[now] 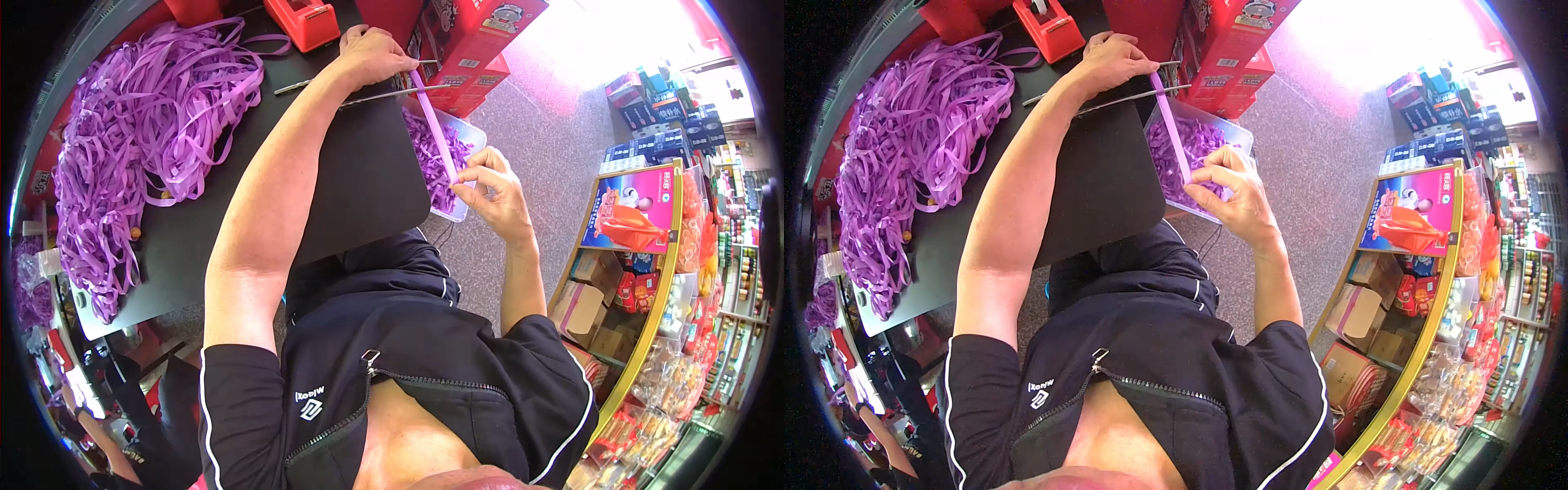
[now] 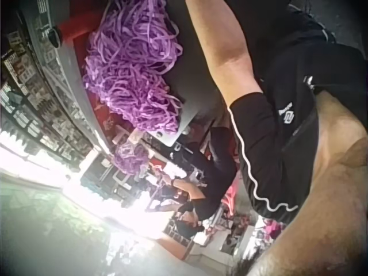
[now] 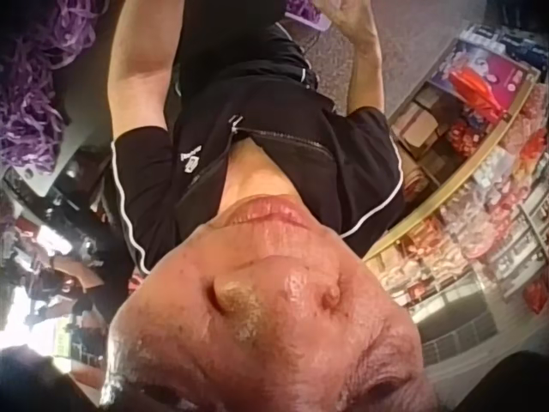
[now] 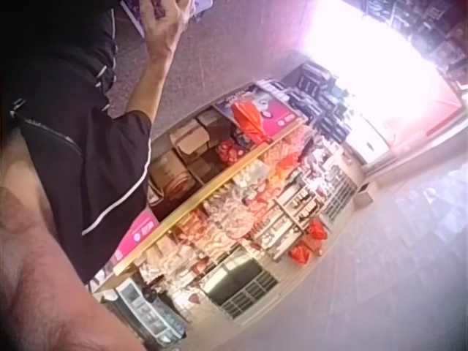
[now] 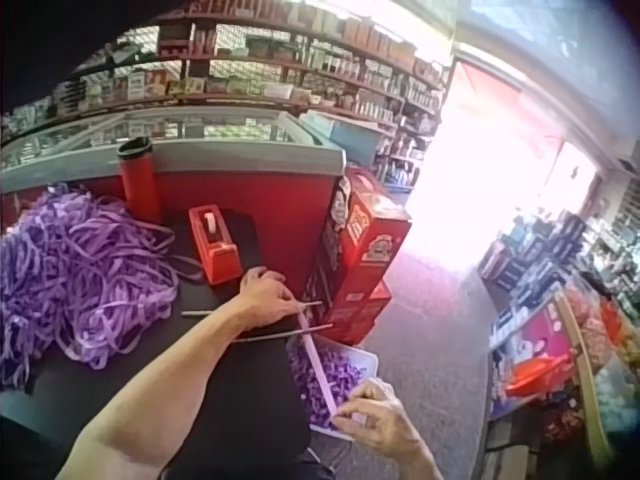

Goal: Wrapping and securing purple ribbons around metal rods.

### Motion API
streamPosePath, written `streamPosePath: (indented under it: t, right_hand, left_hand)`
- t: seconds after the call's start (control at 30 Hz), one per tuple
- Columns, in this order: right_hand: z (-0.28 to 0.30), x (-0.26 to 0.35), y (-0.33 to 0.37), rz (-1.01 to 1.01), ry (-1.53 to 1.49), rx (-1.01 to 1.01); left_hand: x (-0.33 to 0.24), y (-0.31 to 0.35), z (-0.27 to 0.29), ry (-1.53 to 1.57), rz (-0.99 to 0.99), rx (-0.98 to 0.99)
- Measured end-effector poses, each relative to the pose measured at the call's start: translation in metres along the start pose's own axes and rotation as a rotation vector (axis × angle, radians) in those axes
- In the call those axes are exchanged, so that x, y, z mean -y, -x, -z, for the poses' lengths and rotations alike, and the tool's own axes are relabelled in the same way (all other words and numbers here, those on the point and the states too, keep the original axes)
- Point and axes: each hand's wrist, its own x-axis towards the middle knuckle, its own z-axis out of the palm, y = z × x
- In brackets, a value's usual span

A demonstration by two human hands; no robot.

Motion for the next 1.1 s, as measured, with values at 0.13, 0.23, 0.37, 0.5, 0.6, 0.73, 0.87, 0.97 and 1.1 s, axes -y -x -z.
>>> streamPosePath:
  t: [0.13, 0.23, 0.37, 0.5, 0.6, 0.73, 0.87, 0.97, 1.1]
  right_hand:
    - [-0.007, -0.005, 0.008, 0.040, 0.163, -0.024]
    - [-0.010, -0.008, 0.010, 0.038, 0.134, -0.057]
    - [-0.004, -0.004, 0.009, -0.036, -0.077, -0.110]
    - [0.010, 0.009, -0.018, 0.018, -0.272, -0.205]
    - [0.025, 0.011, -0.056, 0.134, -0.296, -0.212]
    - [0.020, -0.002, -0.132, 0.248, -0.687, -0.139]
    - [0.003, -0.028, -0.203, 0.124, -0.901, -0.003]
    - [-0.009, -0.048, -0.231, -0.087, -0.885, 0.062]
    - [-0.028, -0.068, -0.242, -0.171, -0.909, 0.124]
  left_hand:
    - [0.002, 0.001, -0.005, -0.009, -0.002, -0.078]
    - [0.008, -0.001, -0.009, -0.006, -0.012, -0.107]
    - [0.008, -0.004, -0.010, -0.002, -0.029, -0.082]
    - [0.011, -0.003, -0.013, 0.001, -0.014, -0.119]
    - [0.007, -0.005, -0.012, 0.000, -0.013, -0.106]
    - [0.003, -0.001, -0.005, -0.011, -0.007, -0.035]
    - [0.007, -0.002, -0.006, -0.001, -0.018, -0.057]
    - [0.003, -0.001, -0.005, -0.002, 0.016, -0.031]
    - [0.010, 0.001, -0.006, 0.002, -0.004, -0.016]
